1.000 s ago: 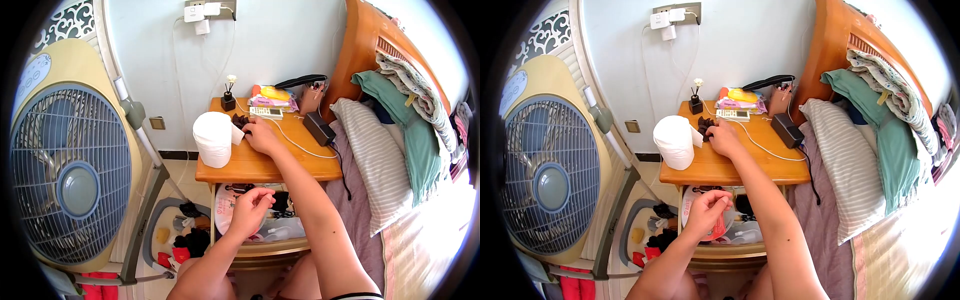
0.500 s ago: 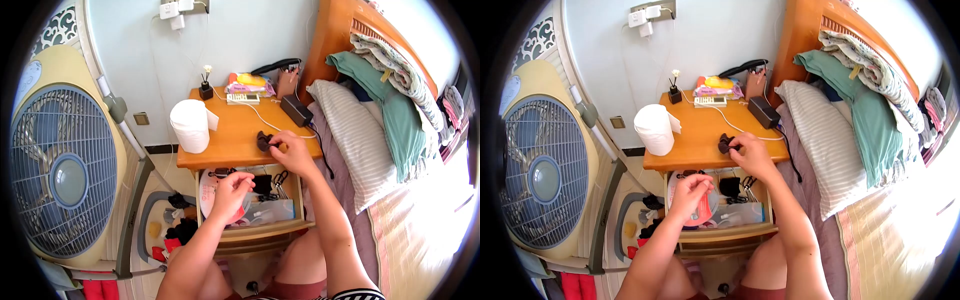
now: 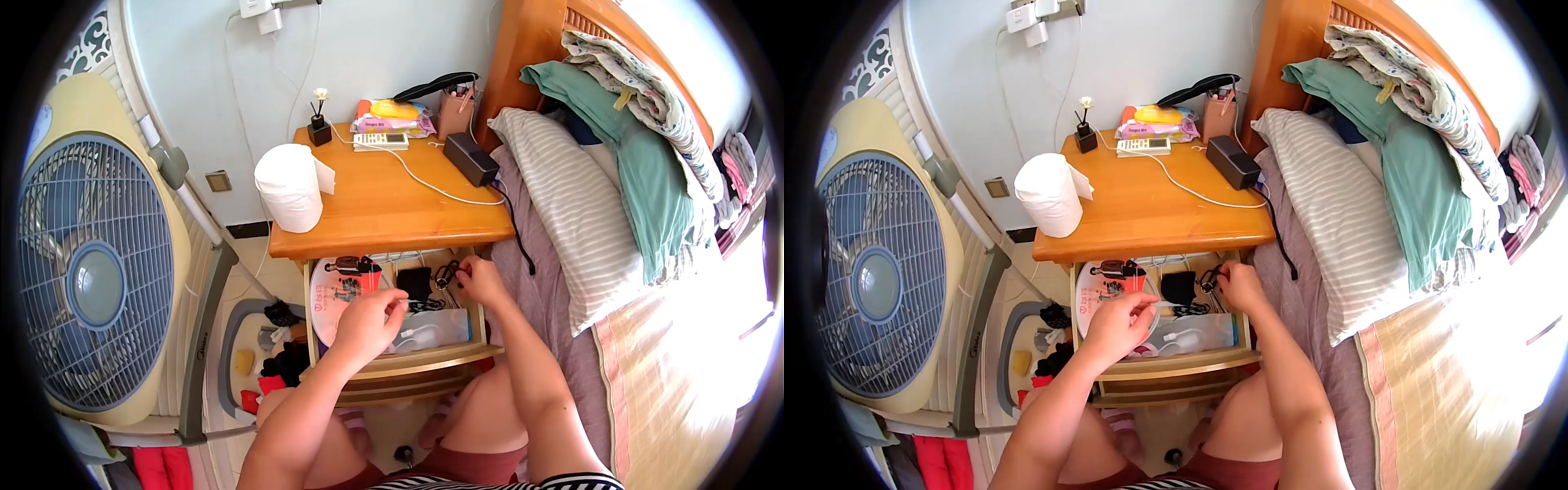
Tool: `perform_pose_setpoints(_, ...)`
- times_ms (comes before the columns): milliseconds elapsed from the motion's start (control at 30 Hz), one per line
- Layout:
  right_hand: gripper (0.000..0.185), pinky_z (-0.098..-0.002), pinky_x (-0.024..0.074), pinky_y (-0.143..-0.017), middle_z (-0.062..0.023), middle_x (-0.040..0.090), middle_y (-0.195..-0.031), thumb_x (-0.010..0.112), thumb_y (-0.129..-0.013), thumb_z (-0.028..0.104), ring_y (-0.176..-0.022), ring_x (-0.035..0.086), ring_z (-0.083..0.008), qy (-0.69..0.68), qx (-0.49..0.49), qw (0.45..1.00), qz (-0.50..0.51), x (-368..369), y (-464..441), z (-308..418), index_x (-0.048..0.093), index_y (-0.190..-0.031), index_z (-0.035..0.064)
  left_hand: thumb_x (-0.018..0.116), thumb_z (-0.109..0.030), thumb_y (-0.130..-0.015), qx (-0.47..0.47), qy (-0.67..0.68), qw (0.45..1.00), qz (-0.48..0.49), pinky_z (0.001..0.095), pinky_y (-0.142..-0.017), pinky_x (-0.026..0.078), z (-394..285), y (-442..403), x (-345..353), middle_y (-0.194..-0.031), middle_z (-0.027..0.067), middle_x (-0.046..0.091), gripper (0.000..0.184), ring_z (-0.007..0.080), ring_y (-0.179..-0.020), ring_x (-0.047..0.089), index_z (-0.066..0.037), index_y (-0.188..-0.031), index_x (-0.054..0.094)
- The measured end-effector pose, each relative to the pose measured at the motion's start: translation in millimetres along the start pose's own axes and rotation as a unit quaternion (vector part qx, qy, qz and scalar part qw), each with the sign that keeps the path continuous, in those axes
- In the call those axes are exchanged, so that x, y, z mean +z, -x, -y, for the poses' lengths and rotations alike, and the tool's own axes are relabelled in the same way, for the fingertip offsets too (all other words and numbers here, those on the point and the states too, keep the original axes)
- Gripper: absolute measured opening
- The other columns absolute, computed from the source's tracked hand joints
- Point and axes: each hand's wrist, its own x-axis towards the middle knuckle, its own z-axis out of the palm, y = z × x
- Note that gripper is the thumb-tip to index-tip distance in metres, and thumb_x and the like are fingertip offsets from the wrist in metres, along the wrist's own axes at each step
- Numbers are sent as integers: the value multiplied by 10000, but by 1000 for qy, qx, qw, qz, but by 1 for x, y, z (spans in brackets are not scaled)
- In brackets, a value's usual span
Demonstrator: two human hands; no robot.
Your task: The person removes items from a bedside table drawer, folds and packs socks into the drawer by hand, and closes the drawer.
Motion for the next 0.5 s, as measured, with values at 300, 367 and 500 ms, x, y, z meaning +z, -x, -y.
perform_pose_setpoints(300, 252, -397, 457, -872, -214, 581, -1080, 545, -741, -8, -1008, 564, -360, 138, -63, 988, 14, 49, -21, -53, 646, -969, 30, 595, -182, -837, 19, -113, 993, 25, 333, -672, 509, 1, 1, -4, -861, 147, 664, 228, 262, -726, 650, -18, -990, 638)
perform_pose_setpoints(367, 296, -398, 451, -896, -207, 563, -1128, 510, -752, -24, -1032, 555, -361, 192, -58, 978, 64, 52, -21, -56, 655, -1001, 44, 593, -186, -840, 2, -114, 993, 20, 333, -669, 509, 1, 0, -7, -862, 144, 663, 224, 261, -722, 650, -17, -980, 637)
perform_pose_setpoints(500, 310, -398, 443, -913, -211, 538, -1171, 519, -750, -11, -1058, 544, -357, 213, -44, 974, 69, 49, -15, -46, 653, -1023, 45, 590, -175, -837, 9, -122, 992, 8, 348, -674, 505, 8, -1, -12, -859, 140, 661, 208, 270, -735, 644, -18, -965, 638)
